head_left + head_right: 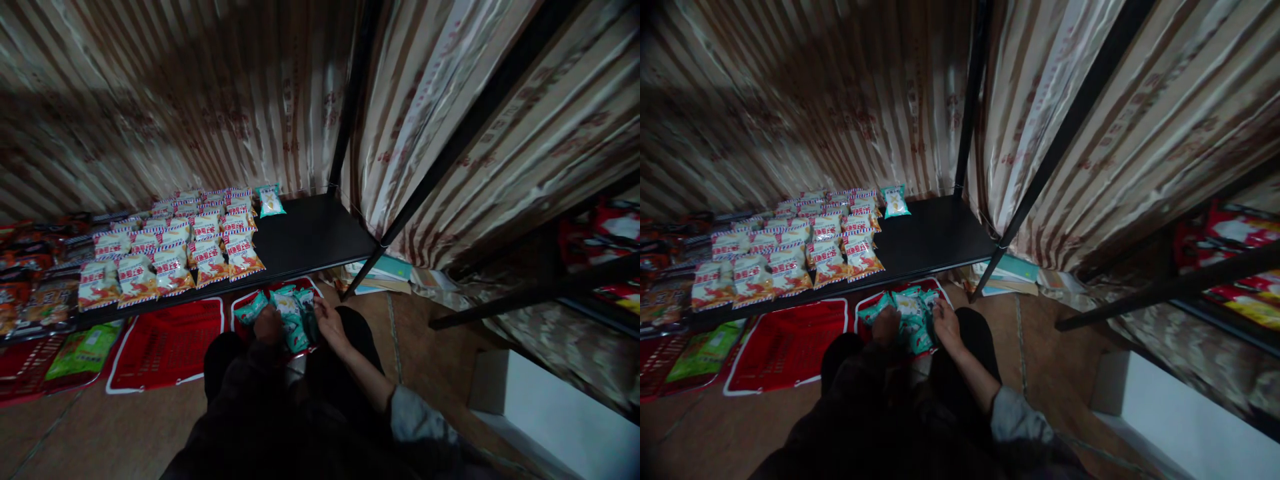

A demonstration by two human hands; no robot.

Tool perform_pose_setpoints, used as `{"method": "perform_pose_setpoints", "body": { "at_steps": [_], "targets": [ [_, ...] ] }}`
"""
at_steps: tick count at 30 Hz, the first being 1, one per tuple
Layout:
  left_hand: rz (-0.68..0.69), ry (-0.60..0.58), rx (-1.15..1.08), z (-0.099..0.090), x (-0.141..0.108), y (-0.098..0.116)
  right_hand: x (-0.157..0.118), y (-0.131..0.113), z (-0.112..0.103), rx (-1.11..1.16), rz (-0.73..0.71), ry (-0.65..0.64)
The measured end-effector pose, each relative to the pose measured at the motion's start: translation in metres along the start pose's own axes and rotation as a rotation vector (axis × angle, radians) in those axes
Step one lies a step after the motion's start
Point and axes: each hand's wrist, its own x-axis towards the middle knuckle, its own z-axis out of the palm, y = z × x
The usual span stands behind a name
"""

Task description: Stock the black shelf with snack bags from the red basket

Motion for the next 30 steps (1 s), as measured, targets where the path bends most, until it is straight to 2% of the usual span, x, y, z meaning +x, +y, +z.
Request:
{"method": "perform_pose_setpoints", "body": {
  "at_steps": [2, 5, 9, 12, 15, 20, 26, 30],
  "targets": [
    [0.071, 0.022, -0.044, -0.02, -0.01, -0.004, 0.008, -0.013, 0.0, 0.121, 0.072, -0.025],
    [0.152, 0.015, -0.123, -0.052, -0.025, -0.007, 0.008, -0.036, -0.003, 0.257, 0.136, -0.198],
    [0.325, -0.089, -0.348, -0.087, -0.039, 0.0, -0.006, -0.071, -0.013, 0.388, 0.154, -0.517],
    [0.441, -0.068, -0.381, -0.101, -0.042, 0.012, -0.012, -0.097, -0.017, 0.449, 0.096, -0.594],
    [0.47, -0.099, -0.502, -0.104, -0.042, 0.023, -0.014, -0.115, -0.016, 0.525, 0.103, -0.518],
    [0.288, -0.08, -0.931, -0.095, -0.046, 0.038, -0.011, -0.13, -0.013, 0.617, 0.114, -0.25],
    [0.19, 0.024, -1.054, -0.089, -0.049, 0.05, -0.007, -0.148, -0.01, 0.609, 0.079, -0.196],
    [0.144, 0.009, -1.154, -0.09, -0.045, 0.045, -0.008, -0.152, -0.007, 0.704, 0.119, -0.147]
  ]
}}
